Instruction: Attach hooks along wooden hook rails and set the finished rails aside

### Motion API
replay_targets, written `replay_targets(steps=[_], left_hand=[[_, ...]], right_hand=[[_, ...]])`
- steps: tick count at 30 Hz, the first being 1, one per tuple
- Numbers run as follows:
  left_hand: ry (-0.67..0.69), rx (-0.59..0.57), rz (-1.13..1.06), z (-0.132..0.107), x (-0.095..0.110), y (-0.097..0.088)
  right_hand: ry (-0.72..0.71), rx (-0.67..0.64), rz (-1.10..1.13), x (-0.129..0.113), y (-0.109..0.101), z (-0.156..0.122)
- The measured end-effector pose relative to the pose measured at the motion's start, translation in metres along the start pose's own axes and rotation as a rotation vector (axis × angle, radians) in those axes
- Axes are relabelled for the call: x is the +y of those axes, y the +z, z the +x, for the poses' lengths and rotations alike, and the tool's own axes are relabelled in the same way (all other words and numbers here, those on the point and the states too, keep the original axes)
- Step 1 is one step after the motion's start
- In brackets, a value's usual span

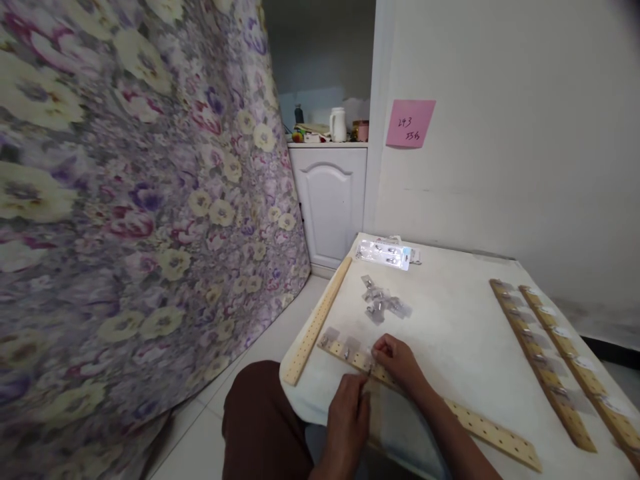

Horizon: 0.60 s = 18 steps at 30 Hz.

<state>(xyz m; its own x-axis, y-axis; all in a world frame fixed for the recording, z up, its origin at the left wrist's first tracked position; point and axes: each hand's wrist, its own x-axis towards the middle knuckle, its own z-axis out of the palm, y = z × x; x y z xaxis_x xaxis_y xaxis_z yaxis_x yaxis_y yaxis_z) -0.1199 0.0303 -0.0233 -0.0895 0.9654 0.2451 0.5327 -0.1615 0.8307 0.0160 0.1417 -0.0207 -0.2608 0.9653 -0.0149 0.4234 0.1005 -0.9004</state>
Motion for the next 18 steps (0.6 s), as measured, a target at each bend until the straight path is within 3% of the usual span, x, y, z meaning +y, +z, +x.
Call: replay_targets(steps=[7, 18], left_hand=[[-0.011, 0.021, 0.029, 0.009, -0.008, 0.001], [0.171, 0.021, 0.080, -0.002, -0.023, 0.006]], right_hand=[[0.016, 0.027, -0.004, 0.001, 0.001, 0.000], [0.035, 0.053, -0.010, 0.002, 0.002, 0.000]])
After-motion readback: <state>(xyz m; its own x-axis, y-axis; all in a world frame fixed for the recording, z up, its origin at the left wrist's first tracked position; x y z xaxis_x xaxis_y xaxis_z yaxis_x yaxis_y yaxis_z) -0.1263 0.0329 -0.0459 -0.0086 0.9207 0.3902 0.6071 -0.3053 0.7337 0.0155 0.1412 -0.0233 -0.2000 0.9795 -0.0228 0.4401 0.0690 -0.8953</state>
